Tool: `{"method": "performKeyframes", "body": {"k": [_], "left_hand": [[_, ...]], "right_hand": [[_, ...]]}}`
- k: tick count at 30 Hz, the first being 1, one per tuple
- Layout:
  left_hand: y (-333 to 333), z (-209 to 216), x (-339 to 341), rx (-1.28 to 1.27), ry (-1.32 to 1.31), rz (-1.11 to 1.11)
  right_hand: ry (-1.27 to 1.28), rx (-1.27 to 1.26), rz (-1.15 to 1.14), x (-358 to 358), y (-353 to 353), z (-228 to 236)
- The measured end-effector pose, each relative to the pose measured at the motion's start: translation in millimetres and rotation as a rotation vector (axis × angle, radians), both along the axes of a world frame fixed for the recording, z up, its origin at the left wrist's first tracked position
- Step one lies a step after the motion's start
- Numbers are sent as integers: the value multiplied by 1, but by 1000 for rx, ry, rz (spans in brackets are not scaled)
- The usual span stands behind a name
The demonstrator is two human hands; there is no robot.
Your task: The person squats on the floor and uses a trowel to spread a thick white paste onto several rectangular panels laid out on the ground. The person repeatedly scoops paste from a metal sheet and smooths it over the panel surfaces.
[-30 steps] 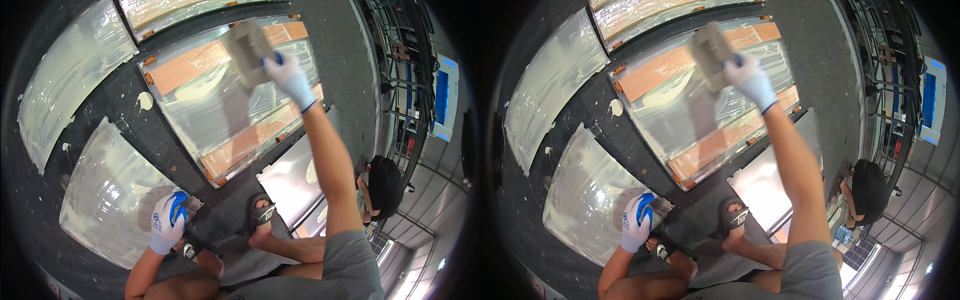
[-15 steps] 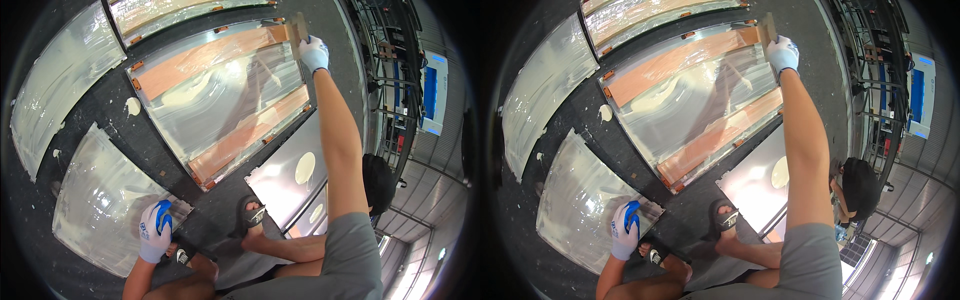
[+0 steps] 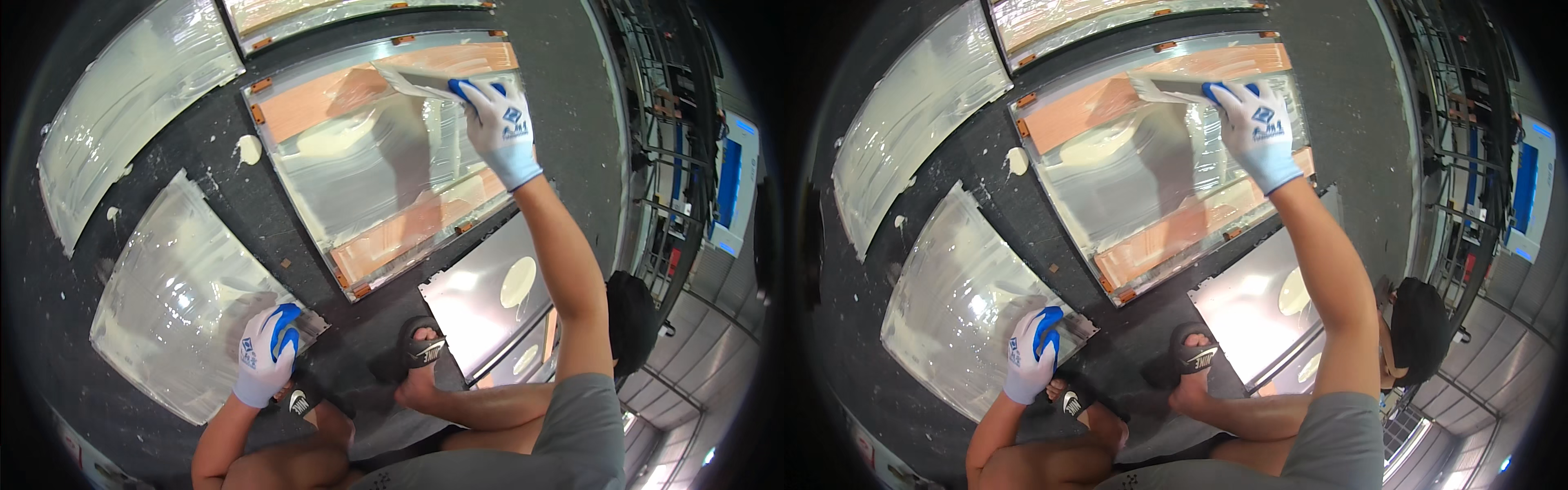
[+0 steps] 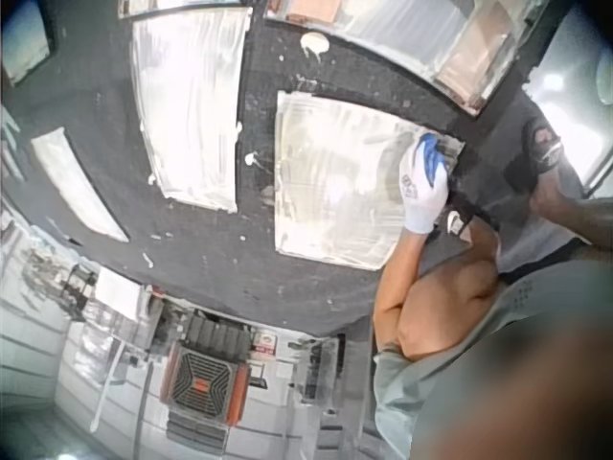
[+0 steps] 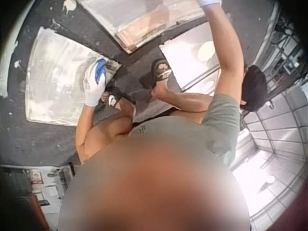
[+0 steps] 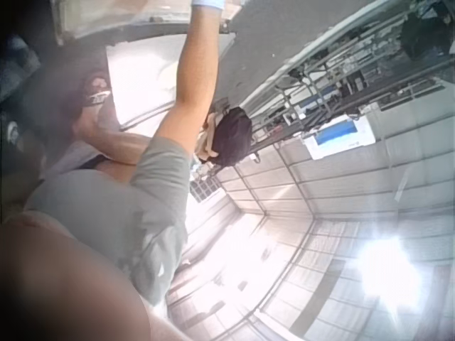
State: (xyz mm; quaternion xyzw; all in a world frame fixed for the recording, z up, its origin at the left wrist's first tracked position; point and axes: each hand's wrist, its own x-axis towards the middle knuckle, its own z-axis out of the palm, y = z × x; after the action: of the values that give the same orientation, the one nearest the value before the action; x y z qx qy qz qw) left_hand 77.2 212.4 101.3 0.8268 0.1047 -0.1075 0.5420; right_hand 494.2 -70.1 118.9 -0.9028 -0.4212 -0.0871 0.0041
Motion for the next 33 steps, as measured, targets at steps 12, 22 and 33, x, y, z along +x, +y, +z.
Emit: {"method": "performKeyframes", "body": {"k": [12, 22, 33], "left_hand": [[-13, 24, -20, 158, 69, 127], [-23, 38, -5, 210, 24, 167], [-16, 41, 1, 119, 54, 150]], "right_hand": [[-29, -47, 182, 11, -9, -26], [42, -16, 231, -35, 43, -35], [134, -135, 252, -121, 7, -28]]}}
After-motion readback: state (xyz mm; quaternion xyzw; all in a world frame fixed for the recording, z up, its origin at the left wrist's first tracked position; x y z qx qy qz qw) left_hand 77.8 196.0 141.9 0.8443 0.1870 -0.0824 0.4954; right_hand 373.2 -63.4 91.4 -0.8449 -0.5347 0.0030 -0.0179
